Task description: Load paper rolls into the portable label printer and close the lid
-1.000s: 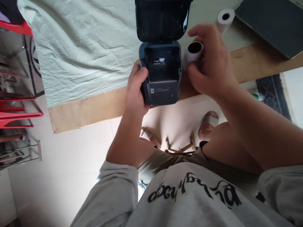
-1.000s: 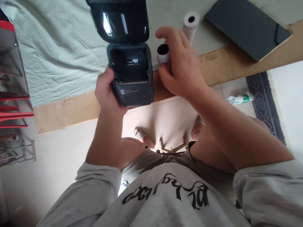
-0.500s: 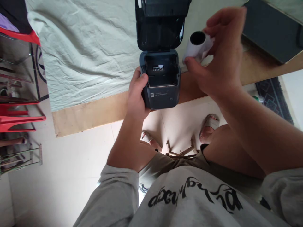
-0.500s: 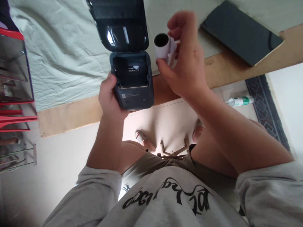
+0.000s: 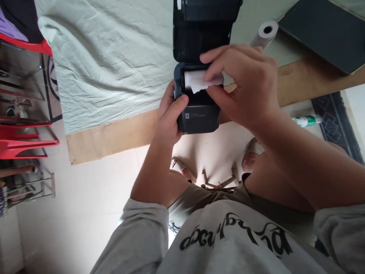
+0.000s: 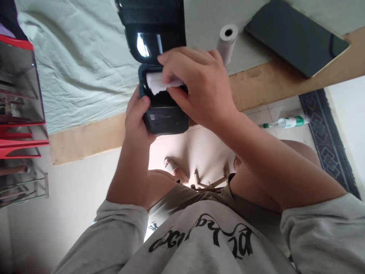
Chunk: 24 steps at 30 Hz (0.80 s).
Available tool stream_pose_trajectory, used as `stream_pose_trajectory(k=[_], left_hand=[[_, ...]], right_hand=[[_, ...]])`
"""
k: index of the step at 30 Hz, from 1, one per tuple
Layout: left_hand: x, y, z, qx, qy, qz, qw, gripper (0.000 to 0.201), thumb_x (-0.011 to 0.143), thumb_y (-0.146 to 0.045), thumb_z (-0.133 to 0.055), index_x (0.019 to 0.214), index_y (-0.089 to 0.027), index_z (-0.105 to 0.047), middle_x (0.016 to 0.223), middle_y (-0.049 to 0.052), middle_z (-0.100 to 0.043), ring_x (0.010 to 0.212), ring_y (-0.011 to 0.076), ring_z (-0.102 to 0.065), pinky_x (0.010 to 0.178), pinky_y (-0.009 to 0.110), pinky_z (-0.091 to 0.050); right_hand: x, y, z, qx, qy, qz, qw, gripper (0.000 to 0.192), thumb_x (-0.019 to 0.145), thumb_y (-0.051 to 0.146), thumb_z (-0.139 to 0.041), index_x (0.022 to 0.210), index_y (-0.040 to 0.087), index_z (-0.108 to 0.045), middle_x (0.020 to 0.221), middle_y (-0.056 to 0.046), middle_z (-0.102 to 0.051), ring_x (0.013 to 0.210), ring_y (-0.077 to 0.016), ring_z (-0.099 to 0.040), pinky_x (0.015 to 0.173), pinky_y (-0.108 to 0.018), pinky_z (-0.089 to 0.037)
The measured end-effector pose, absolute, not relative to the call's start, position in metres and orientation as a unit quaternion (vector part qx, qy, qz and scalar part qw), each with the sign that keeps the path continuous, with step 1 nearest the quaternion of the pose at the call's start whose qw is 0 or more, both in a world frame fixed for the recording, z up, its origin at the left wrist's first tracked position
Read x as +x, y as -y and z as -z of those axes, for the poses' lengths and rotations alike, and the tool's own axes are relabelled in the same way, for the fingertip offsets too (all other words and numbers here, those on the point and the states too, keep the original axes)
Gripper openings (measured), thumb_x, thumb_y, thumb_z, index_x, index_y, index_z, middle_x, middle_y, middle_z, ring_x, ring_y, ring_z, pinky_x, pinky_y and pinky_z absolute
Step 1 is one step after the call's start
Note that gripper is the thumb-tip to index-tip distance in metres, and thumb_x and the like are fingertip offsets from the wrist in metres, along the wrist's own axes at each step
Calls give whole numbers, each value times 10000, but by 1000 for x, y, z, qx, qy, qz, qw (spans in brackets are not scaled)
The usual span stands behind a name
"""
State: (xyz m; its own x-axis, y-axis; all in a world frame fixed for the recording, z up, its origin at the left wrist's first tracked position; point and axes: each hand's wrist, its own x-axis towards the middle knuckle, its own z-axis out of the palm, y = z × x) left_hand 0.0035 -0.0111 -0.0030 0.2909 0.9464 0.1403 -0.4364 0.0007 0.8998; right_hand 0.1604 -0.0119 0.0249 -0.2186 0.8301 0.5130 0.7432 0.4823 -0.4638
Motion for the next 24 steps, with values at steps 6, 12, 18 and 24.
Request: stream_pose_trajectory(k=[6, 12, 18, 24], left_hand=[[2, 11, 3, 471, -267, -529, 653, 198, 786, -281, -527, 955, -183, -495, 826, 6, -512, 744, 78, -549, 693, 167, -460], [-2, 8, 10, 501, -271, -516, 639, 583, 642, -191, -648, 1157, -258, -384, 1080, 25, -485, 938, 151, -530, 754, 231, -484], [-3, 4, 15, 511, -277, -514, 631, 642, 604, -196, -674, 1173, -267, -385, 1067, 38, -511, 922, 166, -540, 727, 244, -500], [-6, 3, 19, 510, -274, -520, 628, 630, 595, -198, -687, 1155, -266, -405, 1048, 17, -498, 883, 123, -542, 702, 195, -500]], right_hand=[[164, 16, -20, -402, 836, -20, 373, 150, 704, 324, -493, 779, 243, -595, 901, 61, -554, 835, -63, -470, 778, -255, -348], [170, 15, -17, -463, 733, -88, 491, 179, 723, 228, -440, 876, 145, -480, 928, -28, -492, 877, -43, -453, 772, -197, -387], [173, 12, -19, -435, 703, -256, 501, 623, 670, 104, -396, 1248, 237, -206, 1315, 32, -281, 1242, -36, -321, 958, -155, -368], [174, 7, -5, -455, 660, -319, 506, 423, 781, 294, -395, 1195, 242, -325, 1211, 16, -397, 1161, -50, -404, 950, -184, -393]])
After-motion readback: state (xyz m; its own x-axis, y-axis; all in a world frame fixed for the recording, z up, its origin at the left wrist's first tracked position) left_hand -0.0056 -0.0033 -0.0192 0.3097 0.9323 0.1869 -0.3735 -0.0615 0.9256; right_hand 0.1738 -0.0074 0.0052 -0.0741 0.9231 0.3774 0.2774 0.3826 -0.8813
